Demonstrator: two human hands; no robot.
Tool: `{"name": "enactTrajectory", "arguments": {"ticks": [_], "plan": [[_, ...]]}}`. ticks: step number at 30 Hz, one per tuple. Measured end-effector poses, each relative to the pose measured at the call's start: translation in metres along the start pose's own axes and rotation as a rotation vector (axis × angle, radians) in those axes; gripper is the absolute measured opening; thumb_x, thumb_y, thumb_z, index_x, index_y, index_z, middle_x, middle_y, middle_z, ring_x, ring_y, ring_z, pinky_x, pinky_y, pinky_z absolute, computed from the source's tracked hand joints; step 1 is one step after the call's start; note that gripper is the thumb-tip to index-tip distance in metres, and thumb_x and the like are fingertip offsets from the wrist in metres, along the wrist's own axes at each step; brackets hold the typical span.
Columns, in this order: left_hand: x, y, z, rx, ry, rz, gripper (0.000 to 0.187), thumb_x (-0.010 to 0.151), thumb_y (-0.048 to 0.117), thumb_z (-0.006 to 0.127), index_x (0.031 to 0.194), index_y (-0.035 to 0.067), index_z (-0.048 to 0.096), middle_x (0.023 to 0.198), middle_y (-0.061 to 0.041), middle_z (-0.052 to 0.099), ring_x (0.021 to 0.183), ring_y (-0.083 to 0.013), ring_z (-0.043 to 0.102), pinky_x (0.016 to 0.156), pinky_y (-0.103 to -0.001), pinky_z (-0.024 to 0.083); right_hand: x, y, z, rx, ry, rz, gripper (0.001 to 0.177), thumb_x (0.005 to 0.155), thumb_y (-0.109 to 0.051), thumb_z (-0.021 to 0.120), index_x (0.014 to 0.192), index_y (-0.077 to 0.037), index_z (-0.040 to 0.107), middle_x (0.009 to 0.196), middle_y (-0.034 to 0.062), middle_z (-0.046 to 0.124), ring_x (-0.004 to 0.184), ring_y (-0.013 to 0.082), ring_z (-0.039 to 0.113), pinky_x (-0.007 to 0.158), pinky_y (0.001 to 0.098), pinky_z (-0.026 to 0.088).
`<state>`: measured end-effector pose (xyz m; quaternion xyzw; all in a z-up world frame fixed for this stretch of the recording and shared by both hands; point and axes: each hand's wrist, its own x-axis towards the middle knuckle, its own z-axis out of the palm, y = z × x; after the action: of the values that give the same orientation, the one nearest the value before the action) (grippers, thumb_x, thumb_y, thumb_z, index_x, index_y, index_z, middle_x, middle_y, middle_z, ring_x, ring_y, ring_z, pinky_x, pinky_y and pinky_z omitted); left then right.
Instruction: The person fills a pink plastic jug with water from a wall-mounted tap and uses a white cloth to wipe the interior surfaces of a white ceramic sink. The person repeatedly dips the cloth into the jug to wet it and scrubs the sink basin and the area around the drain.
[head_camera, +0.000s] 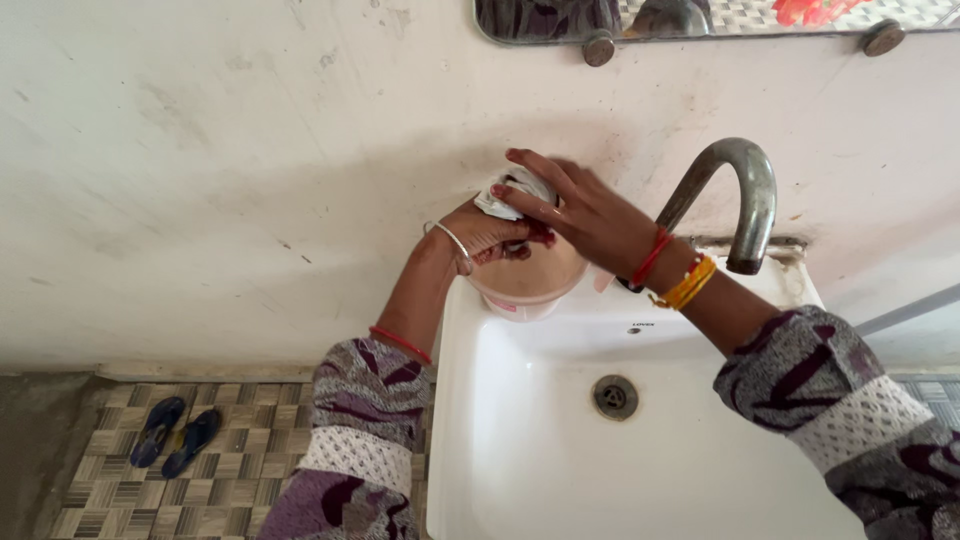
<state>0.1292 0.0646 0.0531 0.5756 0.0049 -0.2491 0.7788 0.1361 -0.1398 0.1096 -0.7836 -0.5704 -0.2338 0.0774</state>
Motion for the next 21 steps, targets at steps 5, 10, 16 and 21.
{"name": "enactTrajectory", "arguments": {"ticks": [5,10,16,21], "plan": [[-0.005,0.019,0.013,0.329,0.040,-0.175,0.004,0.090,0.010,0.075,0.089,0.011,0.078,0.091,-0.001,0.078,0.073,-0.0067,0.066,0.061,-0.023,0.054,0.012,0.015,0.002,-0.111,-0.013,-0.191,0.086,0.081,-0.010,0.074,0.156,-0.026,0.035,0.163,0.0057,0.036,0.122,0.0293,0.056,0.097,0.0374,0.058],[0.000,0.025,0.023,0.652,0.048,-0.169,0.015,0.082,0.014,0.085,0.074,0.013,0.073,0.064,0.003,0.053,0.057,-0.0083,0.045,0.048,-0.026,0.035,0.010,0.015,0.007,-0.016,-0.068,-0.125,0.085,0.078,-0.011,0.077,0.153,-0.008,0.038,0.144,0.0111,0.055,0.096,0.0268,0.064,0.078,0.0345,0.060],[0.009,0.015,0.025,0.594,0.152,-0.165,0.014,0.074,0.005,0.082,0.078,0.008,0.068,0.064,0.002,0.055,0.054,-0.0107,0.042,0.044,-0.030,0.031,0.003,0.011,0.033,-0.059,-0.058,0.094,0.042,0.083,-0.007,0.070,0.122,-0.002,0.057,0.106,0.0110,0.066,0.100,0.0272,0.068,0.067,0.0356,0.059],[0.032,-0.008,0.017,1.095,0.250,-0.010,0.028,0.076,0.027,0.086,0.086,0.006,0.071,0.078,-0.006,0.066,0.071,-0.0196,0.062,0.062,-0.036,0.048,0.008,0.011,0.042,-0.097,-0.285,0.243,0.020,0.086,-0.013,0.069,0.102,-0.006,0.060,0.094,0.0107,0.069,0.085,0.0281,0.071,0.061,0.0381,0.057]]}}
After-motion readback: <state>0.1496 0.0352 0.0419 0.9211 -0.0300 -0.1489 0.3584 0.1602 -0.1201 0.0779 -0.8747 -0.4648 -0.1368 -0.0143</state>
